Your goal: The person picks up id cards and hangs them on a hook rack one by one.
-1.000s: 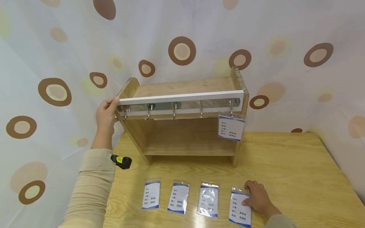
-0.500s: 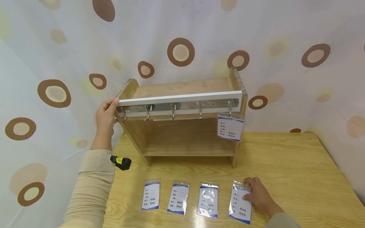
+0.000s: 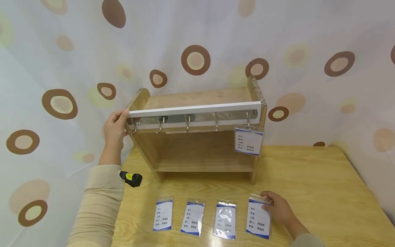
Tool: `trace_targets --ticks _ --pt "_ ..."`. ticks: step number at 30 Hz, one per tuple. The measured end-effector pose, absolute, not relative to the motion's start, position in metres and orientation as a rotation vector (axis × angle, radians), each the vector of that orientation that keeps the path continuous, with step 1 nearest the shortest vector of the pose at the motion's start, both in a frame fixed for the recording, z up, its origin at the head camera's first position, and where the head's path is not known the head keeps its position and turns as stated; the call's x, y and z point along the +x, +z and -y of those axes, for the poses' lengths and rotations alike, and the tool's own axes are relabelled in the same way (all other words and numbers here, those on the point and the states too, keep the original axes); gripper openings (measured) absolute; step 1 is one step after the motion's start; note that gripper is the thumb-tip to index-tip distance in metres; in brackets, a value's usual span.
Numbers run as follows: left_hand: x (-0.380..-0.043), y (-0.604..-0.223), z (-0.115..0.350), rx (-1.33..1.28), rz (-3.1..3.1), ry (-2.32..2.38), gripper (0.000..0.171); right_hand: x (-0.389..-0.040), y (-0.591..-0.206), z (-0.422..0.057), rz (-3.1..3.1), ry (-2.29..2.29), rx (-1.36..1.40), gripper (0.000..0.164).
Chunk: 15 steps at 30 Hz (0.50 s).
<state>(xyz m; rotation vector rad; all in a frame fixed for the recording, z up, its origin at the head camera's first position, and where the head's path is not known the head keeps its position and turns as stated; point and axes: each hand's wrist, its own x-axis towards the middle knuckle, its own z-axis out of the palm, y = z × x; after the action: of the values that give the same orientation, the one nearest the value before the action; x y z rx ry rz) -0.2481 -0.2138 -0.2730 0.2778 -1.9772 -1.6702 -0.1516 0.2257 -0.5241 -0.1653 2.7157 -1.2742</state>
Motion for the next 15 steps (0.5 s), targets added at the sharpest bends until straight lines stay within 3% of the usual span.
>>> trace_targets --ticks 15 --pt "-0.249 -0.274 0.213 0.276 1.957 -1.682 0.033 -0.152 -0.508 -0.220 -2.670 -1.381 -0.149 0.035"
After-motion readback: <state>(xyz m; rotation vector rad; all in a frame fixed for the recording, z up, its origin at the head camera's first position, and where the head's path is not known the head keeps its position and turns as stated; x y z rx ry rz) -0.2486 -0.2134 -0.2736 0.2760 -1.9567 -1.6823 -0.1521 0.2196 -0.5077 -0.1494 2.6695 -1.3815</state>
